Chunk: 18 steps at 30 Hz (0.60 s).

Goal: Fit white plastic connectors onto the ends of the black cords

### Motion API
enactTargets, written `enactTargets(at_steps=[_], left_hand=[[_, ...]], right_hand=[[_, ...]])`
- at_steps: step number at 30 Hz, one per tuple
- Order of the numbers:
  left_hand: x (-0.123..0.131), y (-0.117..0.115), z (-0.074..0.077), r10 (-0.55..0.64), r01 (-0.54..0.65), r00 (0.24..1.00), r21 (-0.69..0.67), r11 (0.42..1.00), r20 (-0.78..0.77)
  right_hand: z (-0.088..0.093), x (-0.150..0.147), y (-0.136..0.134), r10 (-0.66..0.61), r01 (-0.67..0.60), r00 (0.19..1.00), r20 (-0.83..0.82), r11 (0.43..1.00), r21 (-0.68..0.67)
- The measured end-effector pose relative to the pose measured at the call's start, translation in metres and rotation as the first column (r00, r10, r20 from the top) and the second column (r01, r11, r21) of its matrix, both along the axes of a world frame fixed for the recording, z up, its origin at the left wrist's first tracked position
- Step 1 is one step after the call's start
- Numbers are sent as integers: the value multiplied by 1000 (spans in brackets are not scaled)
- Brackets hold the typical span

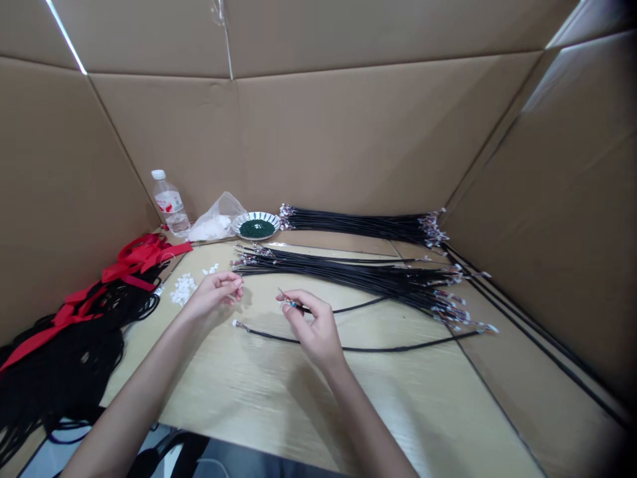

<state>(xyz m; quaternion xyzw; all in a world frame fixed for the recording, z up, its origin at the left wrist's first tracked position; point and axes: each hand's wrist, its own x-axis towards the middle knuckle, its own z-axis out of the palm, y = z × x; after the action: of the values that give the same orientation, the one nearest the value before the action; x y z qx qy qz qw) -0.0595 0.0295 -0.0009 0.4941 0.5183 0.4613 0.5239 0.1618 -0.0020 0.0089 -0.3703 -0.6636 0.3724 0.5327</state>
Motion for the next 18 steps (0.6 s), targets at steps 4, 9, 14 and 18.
enactTargets(at_steps=[4,9,14,18], left_hand=[[9,-7,0,-84,84,986,6,996,141],[18,-15,2,-176,181,962,-3,984,208],[22,-21,7,-227,235,956,-20,972,188],[25,-22,8,-240,247,952,-12,969,190]], right_hand=[[2,-1,-2,39,-42,998,44,997,61],[1,-3,-2,49,-54,993,105,997,49],[-5,-5,-1,28,-28,992,120,1000,-4],[-8,-7,-1,52,-47,987,152,998,-35]])
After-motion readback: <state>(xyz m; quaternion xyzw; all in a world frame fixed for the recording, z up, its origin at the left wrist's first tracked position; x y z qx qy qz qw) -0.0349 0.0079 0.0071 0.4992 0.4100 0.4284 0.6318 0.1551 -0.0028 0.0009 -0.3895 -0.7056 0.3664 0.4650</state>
